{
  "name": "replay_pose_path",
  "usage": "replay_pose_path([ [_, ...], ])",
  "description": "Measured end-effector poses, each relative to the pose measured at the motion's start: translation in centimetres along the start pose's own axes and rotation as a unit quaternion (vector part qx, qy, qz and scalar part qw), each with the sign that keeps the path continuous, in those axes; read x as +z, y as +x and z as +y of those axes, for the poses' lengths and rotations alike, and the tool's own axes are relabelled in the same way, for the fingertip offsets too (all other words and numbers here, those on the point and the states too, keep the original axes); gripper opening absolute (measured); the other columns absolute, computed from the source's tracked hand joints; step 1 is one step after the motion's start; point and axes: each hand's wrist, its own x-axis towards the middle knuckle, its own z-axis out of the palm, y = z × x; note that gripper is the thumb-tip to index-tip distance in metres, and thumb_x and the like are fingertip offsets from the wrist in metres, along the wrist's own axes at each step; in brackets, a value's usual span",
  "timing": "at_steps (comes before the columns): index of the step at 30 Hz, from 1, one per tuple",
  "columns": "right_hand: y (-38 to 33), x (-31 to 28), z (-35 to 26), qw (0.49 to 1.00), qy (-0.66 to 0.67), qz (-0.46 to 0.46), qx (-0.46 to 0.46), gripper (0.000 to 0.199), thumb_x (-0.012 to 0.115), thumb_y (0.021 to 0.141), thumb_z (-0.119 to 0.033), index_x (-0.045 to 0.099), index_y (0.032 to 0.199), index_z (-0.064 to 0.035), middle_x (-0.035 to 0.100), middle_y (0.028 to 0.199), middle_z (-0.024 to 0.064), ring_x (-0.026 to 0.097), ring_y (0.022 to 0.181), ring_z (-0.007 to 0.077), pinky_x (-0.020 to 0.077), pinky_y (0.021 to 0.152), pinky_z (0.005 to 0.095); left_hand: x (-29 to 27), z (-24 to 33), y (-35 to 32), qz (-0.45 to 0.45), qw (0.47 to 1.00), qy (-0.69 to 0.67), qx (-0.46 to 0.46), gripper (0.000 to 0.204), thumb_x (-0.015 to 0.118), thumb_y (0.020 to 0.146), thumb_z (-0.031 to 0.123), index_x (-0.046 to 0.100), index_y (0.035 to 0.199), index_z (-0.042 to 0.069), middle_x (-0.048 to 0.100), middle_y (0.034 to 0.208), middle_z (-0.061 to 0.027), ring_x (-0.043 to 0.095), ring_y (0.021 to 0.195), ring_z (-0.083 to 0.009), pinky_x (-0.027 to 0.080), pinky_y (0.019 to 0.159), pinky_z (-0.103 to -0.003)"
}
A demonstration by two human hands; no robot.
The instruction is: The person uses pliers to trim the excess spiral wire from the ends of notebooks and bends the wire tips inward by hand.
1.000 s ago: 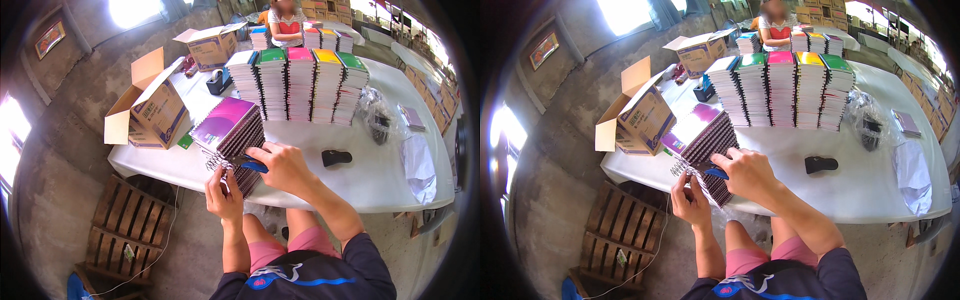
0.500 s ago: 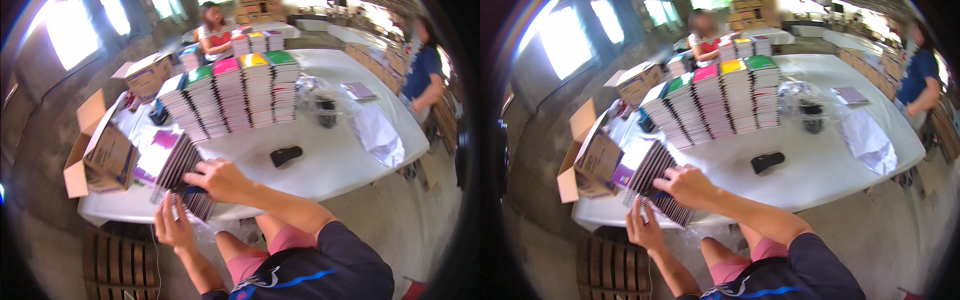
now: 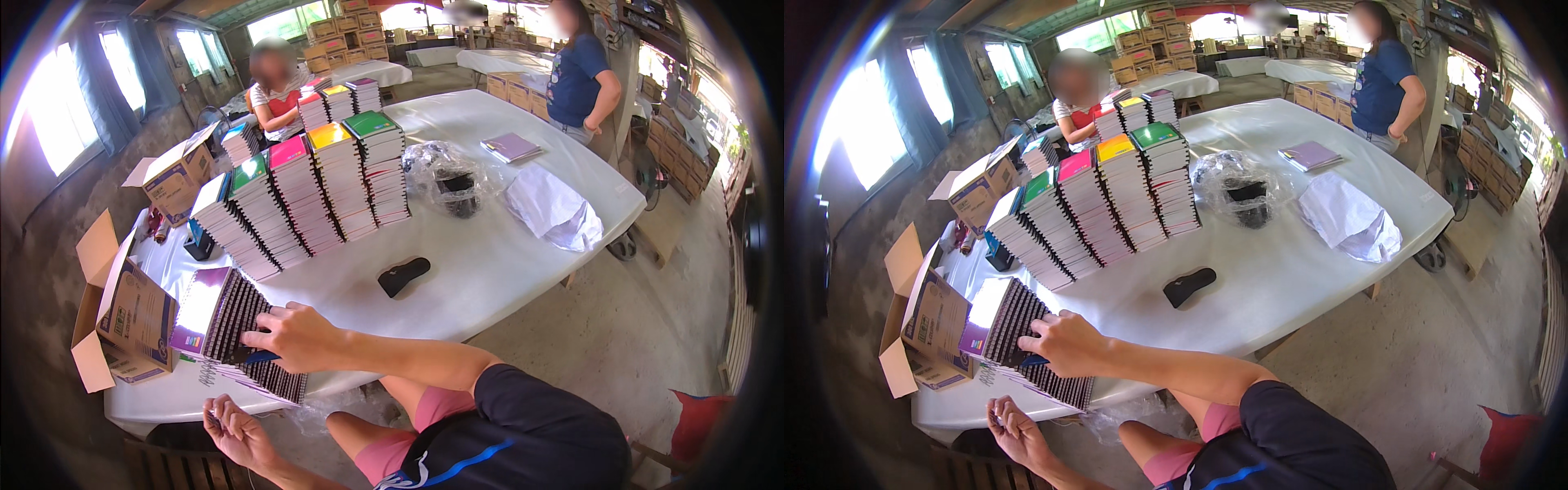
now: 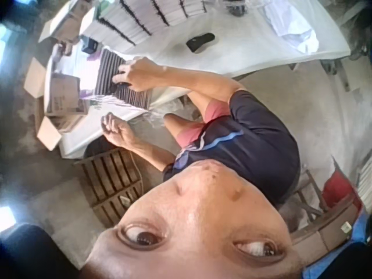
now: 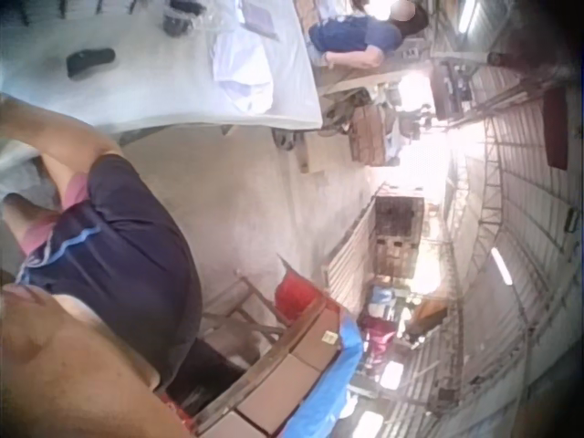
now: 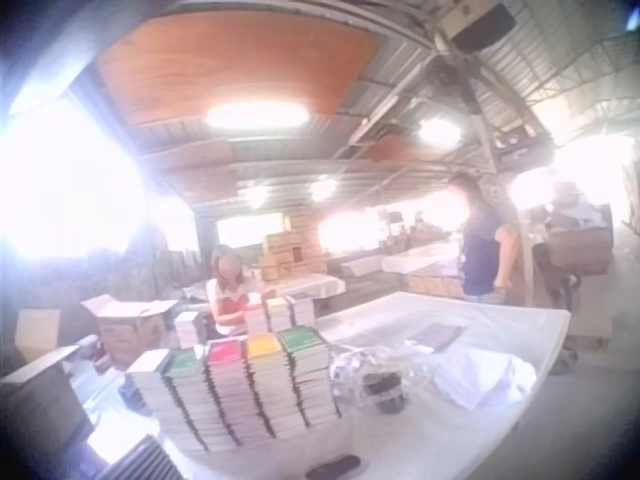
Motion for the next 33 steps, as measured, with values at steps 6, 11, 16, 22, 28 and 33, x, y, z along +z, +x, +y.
replay_pose_path([
  [6, -0.1, -0.5, -0.1, 1.000, -0.011, -0.025, 0.009, 0.038, 0.067, 0.066, -0.011, 0.062, 0.104, -0.0099, 0.061, 0.086, 0.0108, 0.063, 0.081, 0.0286, 0.0501, 0.070, 0.0389, 0.1, -0.1, 0.3, 0.042, 0.998, -0.031, 0.030, 0.004, 0.044, 0.088, 0.006, 0.042, 0.088, 0.002, 0.038, 0.082, -0.0047, 0.038, 0.061, -0.0109, 0.036, 0.048, -0.020],
  [11, 0.0, -0.6, -0.6, 1.000, -0.007, -0.024, 0.001, 0.040, 0.071, 0.066, -0.014, 0.062, 0.104, -0.0103, 0.061, 0.087, 0.0111, 0.063, 0.082, 0.0284, 0.0501, 0.070, 0.0396, -0.1, 1.1, 0.2, -0.008, 1.000, -0.004, -0.006, 0.007, 0.045, 0.089, 0.007, 0.041, 0.085, 0.004, 0.040, 0.084, -0.0041, 0.044, 0.067, -0.0117, 0.040, 0.053, -0.020],
  [16, 0.1, -1.3, -0.9, 0.999, -0.028, -0.034, 0.003, 0.041, 0.072, 0.067, -0.018, 0.062, 0.106, -0.0111, 0.061, 0.089, 0.0115, 0.063, 0.083, 0.0281, 0.0503, 0.071, 0.0391, 2.0, -0.6, 0.4, 0.058, 0.988, 0.121, 0.074, 0.017, 0.040, 0.097, 0.009, 0.047, 0.109, -0.002, 0.043, 0.088, -0.0029, 0.044, 0.071, -0.0111, 0.040, 0.055, -0.019],
  [22, 0.2, -1.1, -0.5, 0.999, -0.033, -0.024, -0.004, 0.038, 0.069, 0.070, -0.018, 0.063, 0.106, -0.0103, 0.060, 0.088, 0.0109, 0.063, 0.083, 0.0268, 0.0502, 0.071, 0.0388, 1.0, 0.1, 0.8, 0.003, 0.895, 0.389, 0.218, 0.033, 0.042, 0.100, 0.016, 0.046, 0.128, -0.001, 0.041, 0.080, 0.0020, 0.027, 0.056, -0.0028, 0.021, 0.042, -0.018],
  [28, 0.3, -0.8, -0.5, 0.999, -0.030, -0.024, 0.001, 0.042, 0.071, 0.069, -0.022, 0.061, 0.109, -0.0122, 0.060, 0.089, 0.0091, 0.062, 0.084, 0.0281, 0.0492, 0.073, 0.0393, 1.3, -2.4, 1.3, 0.124, 0.521, 0.761, 0.366, 0.026, 0.056, 0.090, 0.006, 0.059, 0.115, 0.001, 0.048, 0.077, 0.0067, 0.033, 0.058, 0.0017, 0.023, 0.047, -0.015],
  [33, 0.4, -1.3, -0.8, 0.998, -0.025, -0.055, 0.030, 0.046, 0.075, 0.064, -0.019, 0.062, 0.108, -0.0156, 0.061, 0.095, 0.0097, 0.062, 0.084, 0.0300, 0.0510, 0.072, 0.0409, 1.1, -4.0, 2.4, 0.083, 0.431, 0.831, 0.343, 0.027, 0.064, 0.083, 0.001, 0.062, 0.110, 0.000, 0.062, 0.091, 0.0006, 0.041, 0.060, 0.0002, 0.030, 0.051, -0.014],
])
